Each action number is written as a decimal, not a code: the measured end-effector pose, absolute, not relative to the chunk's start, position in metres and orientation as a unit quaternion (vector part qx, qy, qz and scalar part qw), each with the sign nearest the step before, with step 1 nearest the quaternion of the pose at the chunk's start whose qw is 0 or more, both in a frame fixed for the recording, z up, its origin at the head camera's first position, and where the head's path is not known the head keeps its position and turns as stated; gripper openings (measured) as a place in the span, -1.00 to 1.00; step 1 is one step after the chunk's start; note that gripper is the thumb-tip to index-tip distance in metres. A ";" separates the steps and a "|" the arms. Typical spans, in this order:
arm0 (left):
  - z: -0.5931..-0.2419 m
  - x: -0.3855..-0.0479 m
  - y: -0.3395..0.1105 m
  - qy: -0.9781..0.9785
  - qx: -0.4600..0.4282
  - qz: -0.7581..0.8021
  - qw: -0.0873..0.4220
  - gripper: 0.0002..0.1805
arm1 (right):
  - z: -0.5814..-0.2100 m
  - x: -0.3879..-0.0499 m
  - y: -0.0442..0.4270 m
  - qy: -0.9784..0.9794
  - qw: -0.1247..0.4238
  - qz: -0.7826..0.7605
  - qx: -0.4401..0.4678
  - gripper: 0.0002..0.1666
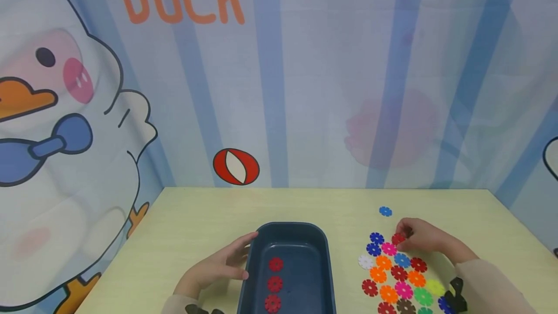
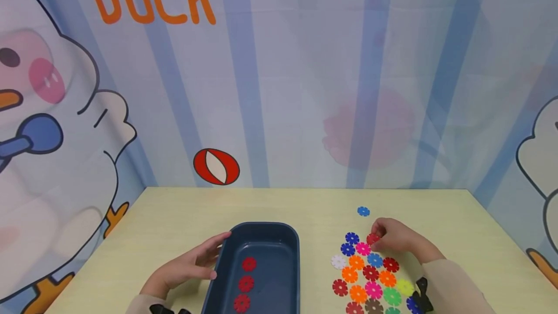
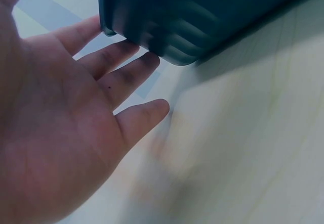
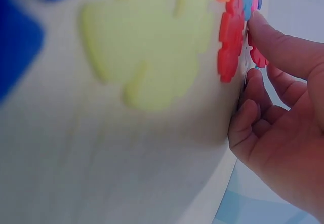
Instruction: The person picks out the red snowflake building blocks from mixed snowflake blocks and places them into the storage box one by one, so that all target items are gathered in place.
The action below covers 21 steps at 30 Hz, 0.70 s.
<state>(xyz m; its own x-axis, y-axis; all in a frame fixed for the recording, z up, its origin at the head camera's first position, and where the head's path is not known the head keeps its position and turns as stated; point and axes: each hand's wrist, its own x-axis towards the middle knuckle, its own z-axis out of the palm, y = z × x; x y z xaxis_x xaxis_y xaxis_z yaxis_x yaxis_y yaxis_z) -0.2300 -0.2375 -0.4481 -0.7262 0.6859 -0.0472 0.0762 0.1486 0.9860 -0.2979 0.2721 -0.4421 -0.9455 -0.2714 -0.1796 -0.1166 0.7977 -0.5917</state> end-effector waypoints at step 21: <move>-0.448 -0.231 -0.237 0.713 0.268 0.595 0.256 -0.08 | -0.437 -0.293 0.274 0.914 0.116 -0.364 -0.139 -0.78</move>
<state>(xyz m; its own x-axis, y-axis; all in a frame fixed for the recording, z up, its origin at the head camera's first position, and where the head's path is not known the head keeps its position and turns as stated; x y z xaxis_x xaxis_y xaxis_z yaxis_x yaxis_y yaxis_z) -0.2305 -0.2371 -0.4483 -0.7257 0.6864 -0.0459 0.0780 0.1484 0.9858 -0.2934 0.2739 -0.4368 -0.9346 -0.3380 -0.1110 -0.1688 0.6960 -0.6979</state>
